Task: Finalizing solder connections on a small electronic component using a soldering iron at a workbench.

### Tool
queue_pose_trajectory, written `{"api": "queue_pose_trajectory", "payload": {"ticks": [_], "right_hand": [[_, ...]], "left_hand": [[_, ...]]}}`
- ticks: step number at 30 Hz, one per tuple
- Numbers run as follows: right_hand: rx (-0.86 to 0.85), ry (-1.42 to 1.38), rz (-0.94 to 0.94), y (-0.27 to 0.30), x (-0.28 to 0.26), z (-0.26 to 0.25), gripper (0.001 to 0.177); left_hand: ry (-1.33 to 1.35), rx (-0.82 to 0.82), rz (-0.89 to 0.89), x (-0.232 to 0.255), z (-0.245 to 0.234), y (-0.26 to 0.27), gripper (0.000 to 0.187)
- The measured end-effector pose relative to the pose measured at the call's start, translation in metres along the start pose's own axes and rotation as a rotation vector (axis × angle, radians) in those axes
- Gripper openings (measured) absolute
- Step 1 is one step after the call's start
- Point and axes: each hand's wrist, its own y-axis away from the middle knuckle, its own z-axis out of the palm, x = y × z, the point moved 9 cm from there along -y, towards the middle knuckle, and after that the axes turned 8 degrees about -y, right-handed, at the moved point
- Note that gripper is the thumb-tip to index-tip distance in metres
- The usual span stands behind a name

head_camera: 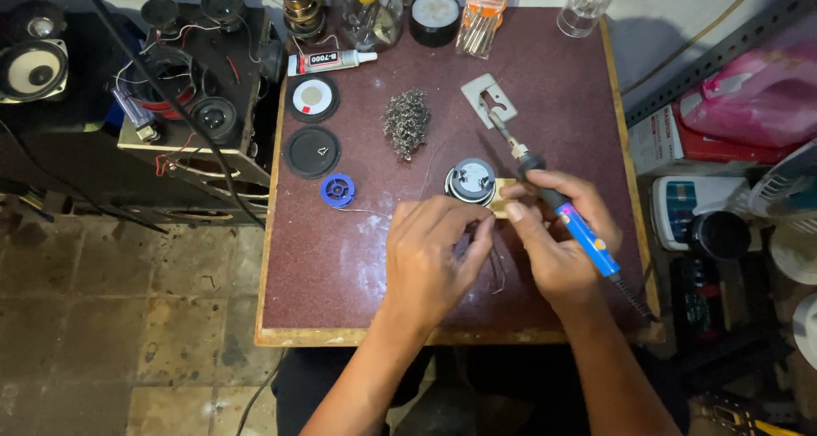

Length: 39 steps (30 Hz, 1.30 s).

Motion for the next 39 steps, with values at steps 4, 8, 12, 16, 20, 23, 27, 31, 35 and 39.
{"api": "queue_pose_trajectory", "payload": {"ticks": [4, 8, 12, 16, 20, 23, 27, 31, 35, 39], "right_hand": [[-0.002, -0.014, -0.008, 0.0, -0.004, 0.006, 0.037], [0.02, 0.049, -0.001, 0.0, -0.004, 0.002, 0.035], [0.118, 0.078, 0.008, 0.0, -0.007, -0.007, 0.026], [0.187, 0.083, -0.051, 0.003, -0.004, -0.016, 0.027], [0.184, 0.127, -0.111, 0.004, -0.012, -0.015, 0.024], [0.177, 0.134, -0.108, 0.004, -0.018, -0.01, 0.022], [0.166, -0.016, -0.029, 0.005, -0.003, -0.019, 0.031], [0.252, -0.155, -0.057, 0.006, 0.029, -0.043, 0.035], [0.33, -0.269, -0.048, 0.006, 0.034, -0.054, 0.034], [0.354, -0.308, -0.019, 0.006, 0.037, -0.058, 0.036]], "left_hand": [[-0.013, 0.01, 0.003, 0.002, -0.001, 0.0, 0.006], [-0.005, 0.012, -0.004, 0.002, -0.002, 0.0, 0.007], [0.04, 0.016, -0.051, -0.002, -0.002, 0.0, 0.009], [0.086, -0.004, -0.127, -0.009, 0.001, 0.0, 0.009], [0.123, -0.003, -0.204, -0.017, 0.002, 0.002, 0.011], [0.147, 0.026, -0.255, -0.024, 0.001, 0.005, 0.013], [0.173, 0.056, -0.298, -0.029, -0.006, 0.007, 0.026], [0.209, 0.044, -0.282, -0.024, -0.007, 0.005, 0.026], [0.206, -0.033, -0.222, -0.016, -0.001, 0.003, 0.029], [0.159, -0.108, -0.134, -0.007, 0.003, 0.002, 0.024]]}}
